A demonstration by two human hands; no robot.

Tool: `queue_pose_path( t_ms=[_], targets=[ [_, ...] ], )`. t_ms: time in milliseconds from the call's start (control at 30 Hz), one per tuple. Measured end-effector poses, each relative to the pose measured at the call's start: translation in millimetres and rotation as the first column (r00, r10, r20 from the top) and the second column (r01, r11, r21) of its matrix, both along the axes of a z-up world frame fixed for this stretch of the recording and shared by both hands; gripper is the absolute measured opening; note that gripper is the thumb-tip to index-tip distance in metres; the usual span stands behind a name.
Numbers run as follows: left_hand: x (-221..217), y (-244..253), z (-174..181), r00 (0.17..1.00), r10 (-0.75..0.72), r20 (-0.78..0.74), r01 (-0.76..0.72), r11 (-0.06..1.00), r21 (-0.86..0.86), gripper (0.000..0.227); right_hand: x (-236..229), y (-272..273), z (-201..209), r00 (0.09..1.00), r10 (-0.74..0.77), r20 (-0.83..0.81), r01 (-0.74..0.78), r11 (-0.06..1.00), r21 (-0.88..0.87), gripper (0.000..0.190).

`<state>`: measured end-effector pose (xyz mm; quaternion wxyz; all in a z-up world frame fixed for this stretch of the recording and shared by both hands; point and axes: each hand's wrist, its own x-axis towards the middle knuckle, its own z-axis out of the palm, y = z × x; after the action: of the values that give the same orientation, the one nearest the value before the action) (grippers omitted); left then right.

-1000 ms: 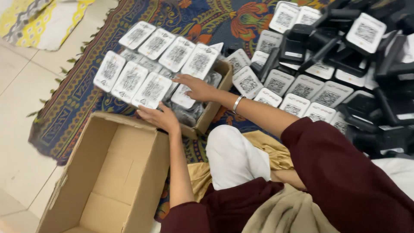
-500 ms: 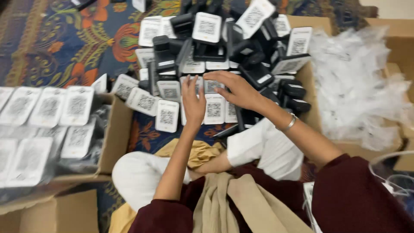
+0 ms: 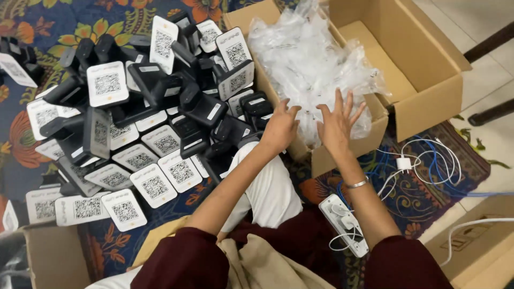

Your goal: The person sorts and packs electronic QR devices into boxes.

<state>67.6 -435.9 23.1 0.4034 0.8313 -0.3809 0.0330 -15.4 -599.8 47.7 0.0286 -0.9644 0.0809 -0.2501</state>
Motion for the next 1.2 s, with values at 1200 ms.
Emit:
queue_pose_path(
  t_ms=[1200],
  targets=[
    [-177, 414, 11, 0.408, 0.688, -0.600, -0.864, 0.078, -0.498, 0.012, 14, 279, -24, 0.803, 0.582, 0.131, -0.105, -0.079, 0.991, 0.047]
  ],
)
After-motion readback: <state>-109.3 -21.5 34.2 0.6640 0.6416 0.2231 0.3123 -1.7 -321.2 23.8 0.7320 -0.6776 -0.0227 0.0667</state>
